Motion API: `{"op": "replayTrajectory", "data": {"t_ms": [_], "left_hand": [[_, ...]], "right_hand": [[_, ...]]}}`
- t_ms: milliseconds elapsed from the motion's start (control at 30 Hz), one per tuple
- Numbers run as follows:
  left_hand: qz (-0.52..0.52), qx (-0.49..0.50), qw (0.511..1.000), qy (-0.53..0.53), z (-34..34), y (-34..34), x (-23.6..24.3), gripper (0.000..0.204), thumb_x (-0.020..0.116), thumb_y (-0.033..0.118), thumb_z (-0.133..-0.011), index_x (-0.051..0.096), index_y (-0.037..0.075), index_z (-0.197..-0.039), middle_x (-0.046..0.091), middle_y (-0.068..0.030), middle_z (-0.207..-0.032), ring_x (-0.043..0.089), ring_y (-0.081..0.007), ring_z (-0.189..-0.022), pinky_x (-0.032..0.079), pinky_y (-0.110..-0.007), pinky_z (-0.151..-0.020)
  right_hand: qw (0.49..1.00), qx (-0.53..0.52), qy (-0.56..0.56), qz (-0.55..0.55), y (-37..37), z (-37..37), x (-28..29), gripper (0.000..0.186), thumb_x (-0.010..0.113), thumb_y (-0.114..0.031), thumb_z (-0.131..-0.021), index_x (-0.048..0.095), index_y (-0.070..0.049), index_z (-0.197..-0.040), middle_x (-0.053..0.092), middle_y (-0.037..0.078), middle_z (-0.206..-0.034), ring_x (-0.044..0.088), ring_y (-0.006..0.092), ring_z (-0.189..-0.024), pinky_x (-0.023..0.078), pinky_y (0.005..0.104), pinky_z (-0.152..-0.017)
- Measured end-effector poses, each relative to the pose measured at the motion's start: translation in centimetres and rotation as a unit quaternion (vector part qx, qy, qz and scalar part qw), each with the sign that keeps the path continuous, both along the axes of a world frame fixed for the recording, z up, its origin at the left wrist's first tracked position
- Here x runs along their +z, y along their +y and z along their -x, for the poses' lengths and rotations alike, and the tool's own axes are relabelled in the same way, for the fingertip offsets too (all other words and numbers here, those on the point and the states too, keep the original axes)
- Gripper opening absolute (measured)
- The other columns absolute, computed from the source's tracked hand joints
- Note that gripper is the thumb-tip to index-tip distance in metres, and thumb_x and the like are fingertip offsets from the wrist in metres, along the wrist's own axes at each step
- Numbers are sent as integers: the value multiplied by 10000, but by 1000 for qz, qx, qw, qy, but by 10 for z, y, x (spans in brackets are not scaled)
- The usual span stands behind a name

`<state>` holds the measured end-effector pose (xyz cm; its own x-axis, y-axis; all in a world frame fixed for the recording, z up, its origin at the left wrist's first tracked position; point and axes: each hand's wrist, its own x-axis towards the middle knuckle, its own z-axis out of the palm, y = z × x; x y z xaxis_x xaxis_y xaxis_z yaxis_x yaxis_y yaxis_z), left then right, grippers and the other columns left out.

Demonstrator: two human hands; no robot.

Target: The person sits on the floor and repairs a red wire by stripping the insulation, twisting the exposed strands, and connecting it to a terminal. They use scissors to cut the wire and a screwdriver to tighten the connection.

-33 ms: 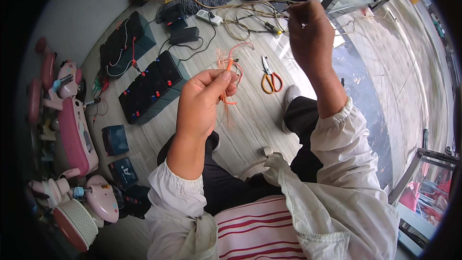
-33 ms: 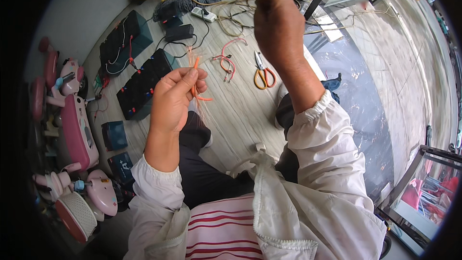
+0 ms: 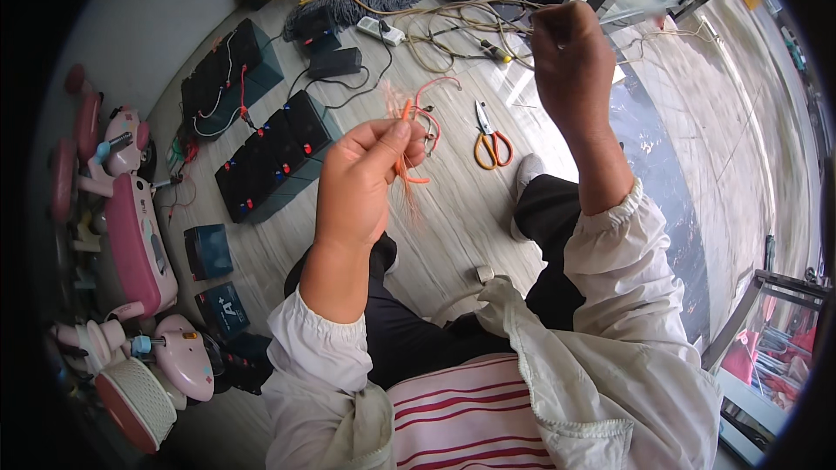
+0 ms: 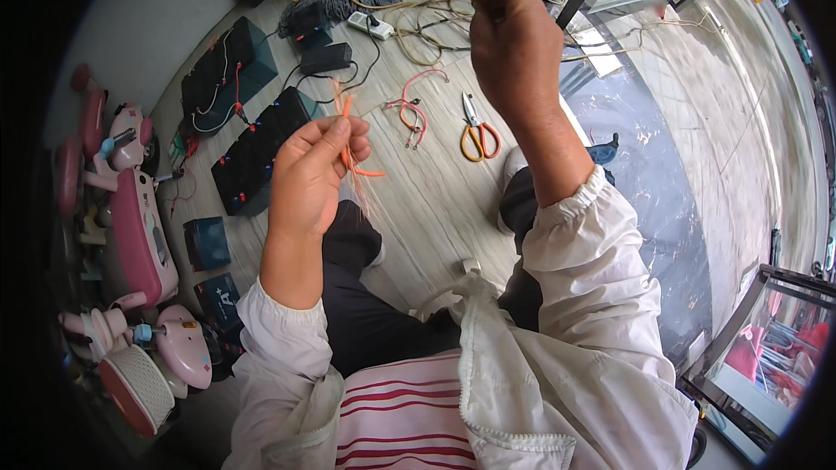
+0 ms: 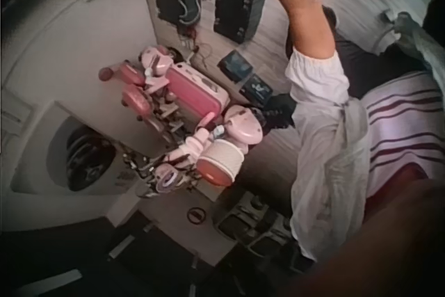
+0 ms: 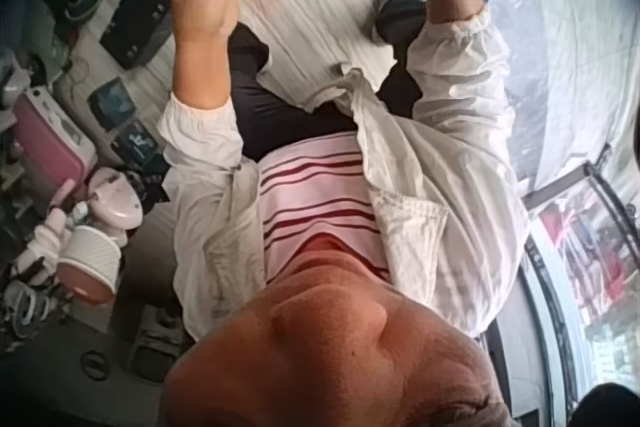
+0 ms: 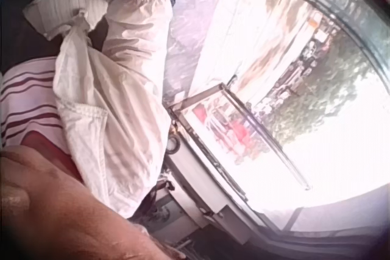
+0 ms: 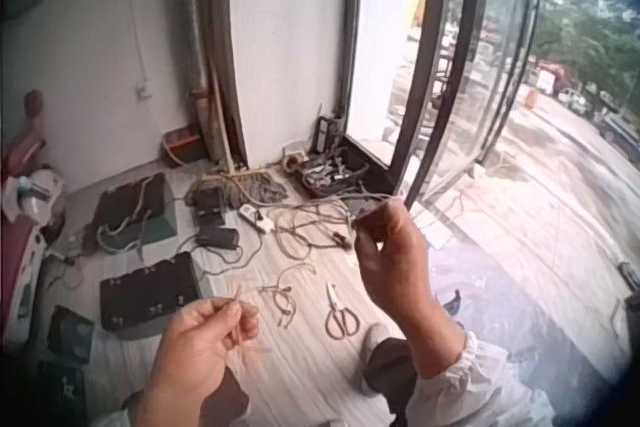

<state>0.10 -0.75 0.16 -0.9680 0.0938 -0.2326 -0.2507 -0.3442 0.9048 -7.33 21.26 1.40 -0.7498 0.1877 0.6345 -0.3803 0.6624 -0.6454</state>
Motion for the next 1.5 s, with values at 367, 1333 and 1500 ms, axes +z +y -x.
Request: {"op": "replayTrajectory", "data": {"t_ms": [367, 1333, 1500], "left_hand": [[-158, -66, 985, 8, 7, 4, -11, 181, 530, 155, -937, 611, 11, -1010, 644, -107, -1013, 620, -238, -960, 482, -378, -898], [-132, -44, 990, -2, 7, 5, -14, 225, 573, 155, -919, 623, -21, -1049, 647, -81, -936, 606, -146, -837, 485, -275, -797], [-97, -58, 994, -16, 6, 6, -10, 223, 549, 151, -927, 616, -15, -1059, 647, -87, -954, 609, -152, -853, 488, -305, -827]], "right_hand": [[939, 332, -80, 44, -42, -37, -5, 163, 636, 5, -733, 508, -45, -820, 534, 101, -743, 560, 274, -674, 458, 332, -593], [957, 285, -34, 42, -49, -44, -2, 257, 696, -25, -708, 673, -68, -960, 546, 76, -800, 529, 215, -715, 433, 305, -610], [922, 317, -160, 156, -43, -40, -12, 100, 683, -44, -773, 631, -29, -856, 578, 53, -783, 557, 161, -710, 450, 284, -618]]}}
